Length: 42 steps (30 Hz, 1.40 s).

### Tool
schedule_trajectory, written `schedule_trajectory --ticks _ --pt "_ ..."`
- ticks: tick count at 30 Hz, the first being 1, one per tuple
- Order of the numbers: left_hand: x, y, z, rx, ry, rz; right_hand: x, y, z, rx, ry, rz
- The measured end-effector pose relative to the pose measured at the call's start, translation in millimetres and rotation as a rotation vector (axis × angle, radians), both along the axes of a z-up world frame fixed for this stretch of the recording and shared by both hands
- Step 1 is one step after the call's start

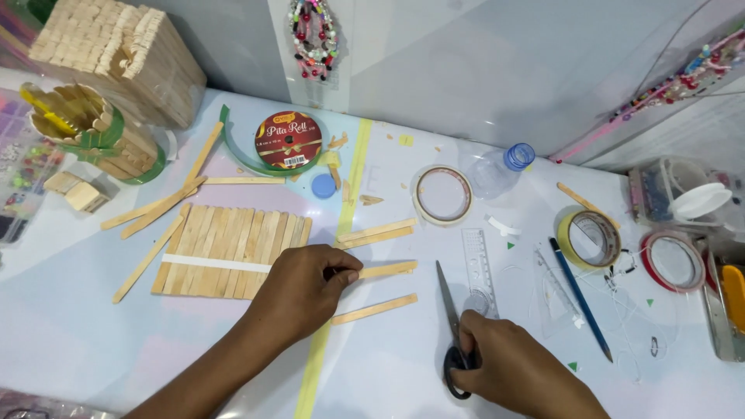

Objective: The person is measuring popsicle sticks with a ruler, marking them with a pencil, and cutting them to size using scissors and a craft knife to assemble a small wooden structure.

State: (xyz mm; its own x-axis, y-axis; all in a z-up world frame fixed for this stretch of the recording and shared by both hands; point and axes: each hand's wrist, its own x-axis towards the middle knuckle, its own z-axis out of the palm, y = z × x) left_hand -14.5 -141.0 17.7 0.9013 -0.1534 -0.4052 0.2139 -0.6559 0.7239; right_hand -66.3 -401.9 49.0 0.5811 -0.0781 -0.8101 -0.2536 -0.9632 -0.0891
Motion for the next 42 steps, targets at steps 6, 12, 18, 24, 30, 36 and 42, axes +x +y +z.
schedule_trajectory --ticks 6,12,18,24,30,36,42 --pt "-4 2 7 0.045 0.084 -0.043 0 7 16 -0.024 0.022 -0.086" --pt "-8 -1 -10 0.016 -0.026 -0.084 -4 -19 12 0.099 -0.130 -0.245" --pt "-6 -12 -31 -0.039 -0.282 -0.138 -4 -33 -12 -0.170 -0.308 -0.198" --pt "-21 -22 -33 -0.121 -0.504 -0.305 4 -33 -4 -0.223 -0.290 -0.257" --pt "-50 -19 -20 -0.121 -0.298 -0.305 9 -34 -1 -0.221 -0.289 -0.328" --pt "-66 -16 -44 -0.026 -0.367 -0.381 3 -30 -1 -0.196 -0.359 -0.304" --pt "-53 -12 -34 -0.106 -0.654 -0.338 -17 -33 -18 -0.061 -0.433 -0.173"
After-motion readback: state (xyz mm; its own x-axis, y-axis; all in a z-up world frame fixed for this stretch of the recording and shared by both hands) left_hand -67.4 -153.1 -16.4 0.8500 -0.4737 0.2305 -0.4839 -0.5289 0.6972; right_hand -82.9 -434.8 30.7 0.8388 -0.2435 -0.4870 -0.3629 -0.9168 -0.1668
